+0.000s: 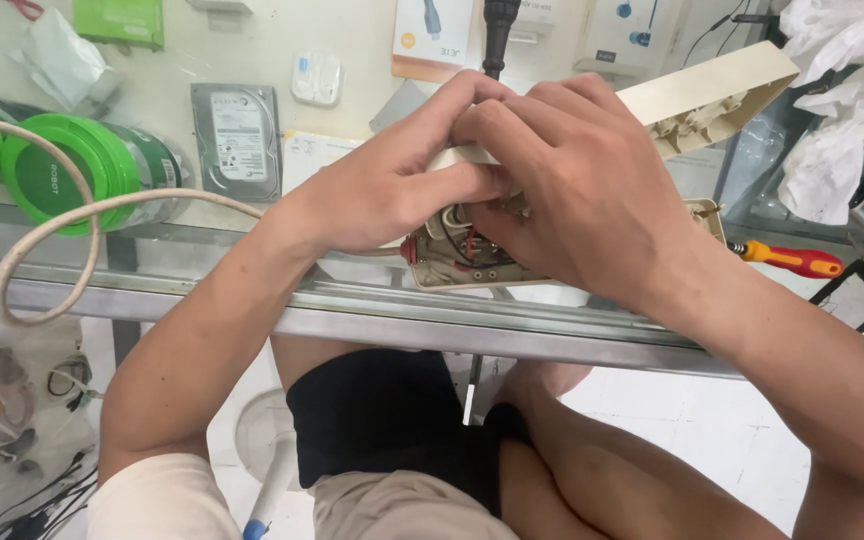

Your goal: Reassembling a multi-socket power strip by aligning internal metal components and the power switch into the housing

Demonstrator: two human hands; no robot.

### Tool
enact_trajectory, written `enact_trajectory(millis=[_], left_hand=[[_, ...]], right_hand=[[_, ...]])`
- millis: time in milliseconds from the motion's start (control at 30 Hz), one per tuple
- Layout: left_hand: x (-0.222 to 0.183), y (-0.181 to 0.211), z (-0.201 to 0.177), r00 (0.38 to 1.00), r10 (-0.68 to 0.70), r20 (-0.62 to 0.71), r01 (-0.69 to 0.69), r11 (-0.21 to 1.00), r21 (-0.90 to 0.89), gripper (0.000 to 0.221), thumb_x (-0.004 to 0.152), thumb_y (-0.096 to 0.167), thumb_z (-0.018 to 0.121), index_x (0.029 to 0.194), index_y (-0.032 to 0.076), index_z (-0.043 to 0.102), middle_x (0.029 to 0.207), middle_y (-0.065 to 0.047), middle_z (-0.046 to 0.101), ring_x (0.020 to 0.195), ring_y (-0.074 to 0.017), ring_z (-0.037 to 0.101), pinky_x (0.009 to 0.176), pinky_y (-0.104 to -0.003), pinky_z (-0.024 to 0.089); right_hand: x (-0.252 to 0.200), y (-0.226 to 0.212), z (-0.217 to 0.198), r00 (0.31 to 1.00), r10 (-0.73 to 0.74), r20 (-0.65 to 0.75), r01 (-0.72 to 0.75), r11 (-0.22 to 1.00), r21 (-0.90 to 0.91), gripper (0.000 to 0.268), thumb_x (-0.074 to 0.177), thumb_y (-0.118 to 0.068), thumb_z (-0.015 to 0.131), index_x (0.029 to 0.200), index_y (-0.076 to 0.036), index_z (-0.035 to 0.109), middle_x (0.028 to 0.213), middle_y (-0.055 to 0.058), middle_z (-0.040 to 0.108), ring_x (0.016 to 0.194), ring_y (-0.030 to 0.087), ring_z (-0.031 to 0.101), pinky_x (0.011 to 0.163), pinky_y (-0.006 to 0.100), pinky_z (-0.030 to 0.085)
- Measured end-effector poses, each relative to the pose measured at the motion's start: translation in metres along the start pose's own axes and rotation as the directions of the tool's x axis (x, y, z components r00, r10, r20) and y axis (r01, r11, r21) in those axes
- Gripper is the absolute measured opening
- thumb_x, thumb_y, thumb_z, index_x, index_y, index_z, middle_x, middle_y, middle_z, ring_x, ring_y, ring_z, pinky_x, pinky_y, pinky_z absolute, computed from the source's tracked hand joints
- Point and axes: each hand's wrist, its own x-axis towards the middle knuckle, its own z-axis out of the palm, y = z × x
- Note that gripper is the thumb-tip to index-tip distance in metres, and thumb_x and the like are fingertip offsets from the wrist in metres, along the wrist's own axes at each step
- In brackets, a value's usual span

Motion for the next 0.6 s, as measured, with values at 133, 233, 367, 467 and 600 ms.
enact_trajectory(millis=[133,233,367,467,600], left_hand=[[-0.001,-0.001,0.001,0.999,0.045,0.009,-0.045,0.999,-0.005,0.024,0.101,0.013,0.052,0.122,0.005,0.042,0.115,-0.005,0.055,0.104,-0.0155,0.063,0.090,-0.029,0.054],[-0.001,-0.001,0.001,0.999,0.032,-0.003,-0.032,0.999,0.019,0.024,0.100,0.012,0.053,0.122,0.007,0.043,0.109,-0.004,0.057,0.101,-0.0143,0.063,0.088,-0.028,0.053],[-0.002,-0.002,0.000,0.998,0.055,0.003,-0.055,0.998,0.026,0.026,0.102,0.013,0.054,0.124,0.008,0.042,0.111,-0.003,0.055,0.104,-0.0129,0.058,0.092,-0.028,0.050],[-0.001,-0.002,-0.001,0.998,0.060,0.008,-0.060,0.998,0.016,0.024,0.103,0.015,0.054,0.123,0.008,0.043,0.115,-0.003,0.054,0.108,-0.0127,0.057,0.095,-0.029,0.050],[-0.001,0.002,-0.001,1.000,0.014,0.026,-0.013,0.999,-0.040,0.024,0.103,0.014,0.055,0.123,0.009,0.043,0.118,-0.002,0.049,0.110,-0.0118,0.055,0.095,-0.028,0.048]], right_hand=[[0.001,0.000,0.001,1.000,-0.004,-0.001,0.004,1.000,0.001,0.024,0.089,-0.004,0.075,0.107,-0.004,0.059,0.086,0.008,0.063,0.077,0.030,0.057,0.076,0.040,0.042],[0.001,-0.001,0.001,1.000,0.004,-0.012,-0.003,1.000,0.014,0.022,0.092,-0.005,0.077,0.107,-0.005,0.060,0.088,0.008,0.064,0.077,0.030,0.057,0.076,0.040,0.040],[0.000,0.000,0.002,1.000,-0.004,-0.018,0.004,1.000,0.015,0.024,0.090,-0.002,0.076,0.106,-0.005,0.059,0.088,0.008,0.062,0.079,0.031,0.057,0.077,0.040,0.042],[0.003,0.000,-0.004,1.000,-0.013,0.012,0.012,0.999,0.036,0.024,0.091,-0.002,0.075,0.109,-0.005,0.060,0.092,0.008,0.062,0.080,0.030,0.056,0.082,0.040,0.041],[0.010,-0.010,-0.025,0.992,0.012,0.127,-0.035,0.983,0.183,0.042,0.077,-0.013,0.069,0.115,0.000,0.058,0.096,0.012,0.060,0.080,0.033,0.050,0.093,0.045,0.037]])
